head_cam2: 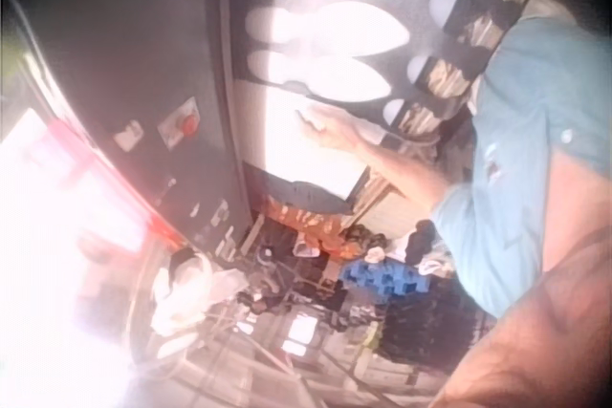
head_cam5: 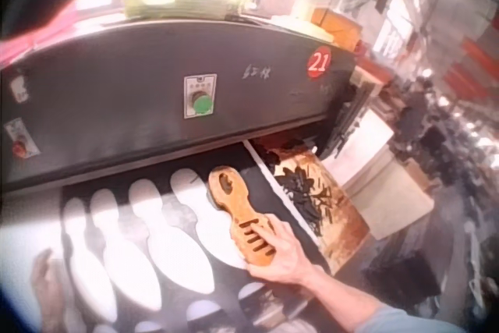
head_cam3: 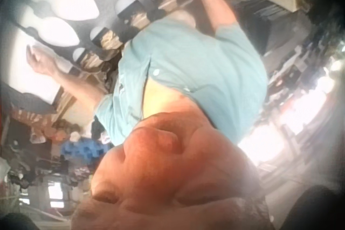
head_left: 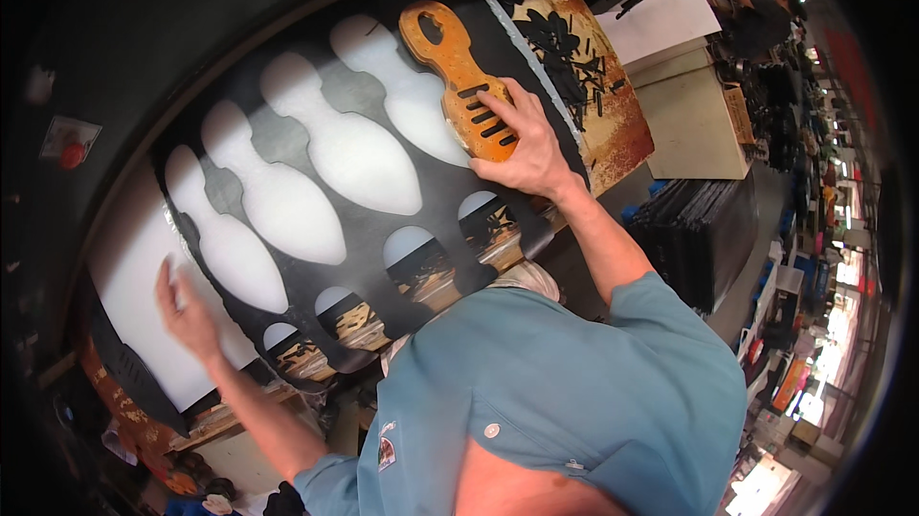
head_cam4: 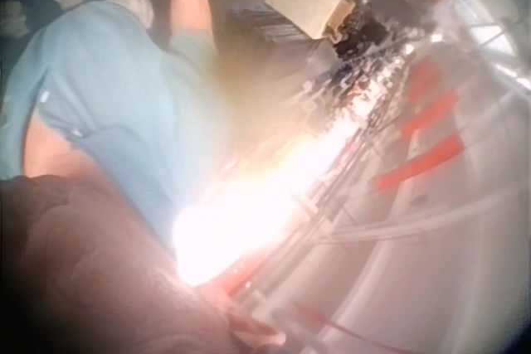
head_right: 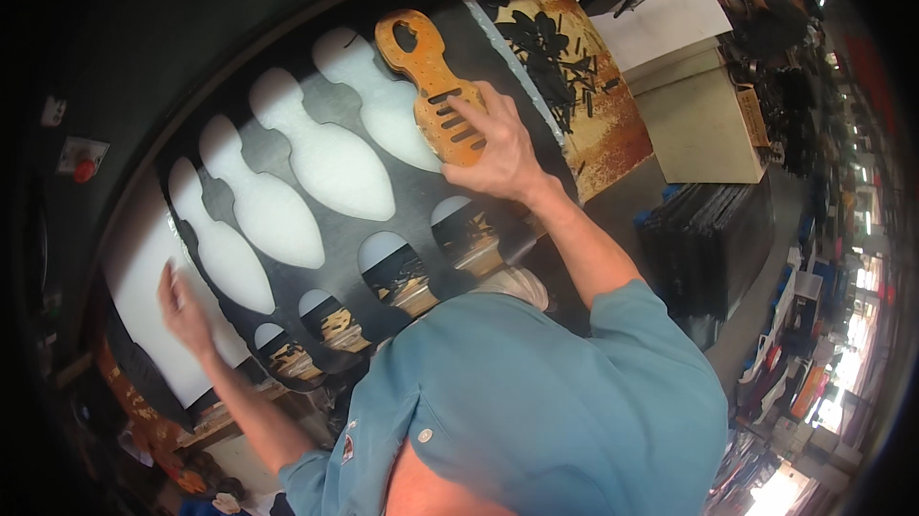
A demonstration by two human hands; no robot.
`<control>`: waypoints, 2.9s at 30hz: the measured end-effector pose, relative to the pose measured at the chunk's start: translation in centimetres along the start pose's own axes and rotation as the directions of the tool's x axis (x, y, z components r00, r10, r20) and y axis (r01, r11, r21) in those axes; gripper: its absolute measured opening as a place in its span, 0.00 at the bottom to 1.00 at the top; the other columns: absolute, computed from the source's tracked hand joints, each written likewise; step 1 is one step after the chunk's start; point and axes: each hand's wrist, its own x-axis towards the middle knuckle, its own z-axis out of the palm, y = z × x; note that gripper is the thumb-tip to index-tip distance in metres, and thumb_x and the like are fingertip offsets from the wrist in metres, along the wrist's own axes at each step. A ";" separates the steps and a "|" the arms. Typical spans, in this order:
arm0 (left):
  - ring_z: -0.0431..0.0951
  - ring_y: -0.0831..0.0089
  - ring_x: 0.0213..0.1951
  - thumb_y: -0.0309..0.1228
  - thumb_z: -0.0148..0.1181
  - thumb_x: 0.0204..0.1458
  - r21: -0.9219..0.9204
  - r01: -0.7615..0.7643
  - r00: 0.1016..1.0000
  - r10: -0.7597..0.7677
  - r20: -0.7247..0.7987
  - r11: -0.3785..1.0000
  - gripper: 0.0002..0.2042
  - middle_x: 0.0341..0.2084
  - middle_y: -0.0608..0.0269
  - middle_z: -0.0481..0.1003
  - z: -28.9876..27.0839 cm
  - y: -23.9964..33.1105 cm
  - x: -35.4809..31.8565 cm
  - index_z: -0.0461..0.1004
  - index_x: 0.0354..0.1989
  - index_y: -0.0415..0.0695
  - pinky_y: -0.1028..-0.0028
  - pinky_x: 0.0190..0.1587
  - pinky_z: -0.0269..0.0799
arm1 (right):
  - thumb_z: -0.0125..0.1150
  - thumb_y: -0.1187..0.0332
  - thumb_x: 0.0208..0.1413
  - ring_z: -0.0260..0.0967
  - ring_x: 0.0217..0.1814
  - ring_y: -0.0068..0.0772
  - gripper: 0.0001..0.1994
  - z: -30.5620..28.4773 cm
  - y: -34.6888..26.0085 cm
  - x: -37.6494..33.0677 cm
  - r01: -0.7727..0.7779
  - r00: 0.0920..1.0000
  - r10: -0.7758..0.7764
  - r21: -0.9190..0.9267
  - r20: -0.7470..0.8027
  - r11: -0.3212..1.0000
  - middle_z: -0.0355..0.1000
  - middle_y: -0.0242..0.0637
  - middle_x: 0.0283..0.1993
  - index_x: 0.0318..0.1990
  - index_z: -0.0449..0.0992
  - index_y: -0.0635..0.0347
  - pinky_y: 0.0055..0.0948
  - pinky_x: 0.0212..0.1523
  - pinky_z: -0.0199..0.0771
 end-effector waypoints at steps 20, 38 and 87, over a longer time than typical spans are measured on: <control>0.67 0.47 0.73 0.23 0.66 0.63 -0.182 -0.330 0.922 0.357 0.147 0.926 0.20 0.65 0.51 0.75 12.9 20.8 -2.1 0.78 0.64 0.43 0.53 0.72 0.65 | 0.80 0.54 0.38 0.62 0.73 0.68 0.45 -0.6 6.8 5.3 0.176 0.984 -0.177 -0.084 0.004 0.981 0.59 0.62 0.77 0.70 0.76 0.55 0.53 0.73 0.66; 0.72 0.56 0.37 0.28 0.75 0.51 -0.316 -0.592 0.553 0.659 0.510 0.742 0.10 0.31 0.59 0.71 19.1 31.1 -5.1 0.76 0.33 0.43 0.59 0.43 0.66 | 0.79 0.58 0.36 0.66 0.66 0.66 0.41 1.5 4.7 4.1 0.126 0.985 -0.131 -0.053 -0.116 0.991 0.62 0.64 0.72 0.65 0.78 0.55 0.51 0.68 0.72; 0.79 0.49 0.32 0.33 0.71 0.60 -0.132 -0.373 0.893 0.394 0.216 0.918 0.12 0.27 0.51 0.77 12.4 27.3 -20.5 0.77 0.30 0.38 0.56 0.37 0.73 | 0.70 0.73 0.55 0.76 0.35 0.43 0.03 1.5 1.7 -13.2 0.431 0.827 -0.376 0.042 -0.418 0.902 0.74 0.35 0.32 0.34 0.81 0.57 0.40 0.38 0.73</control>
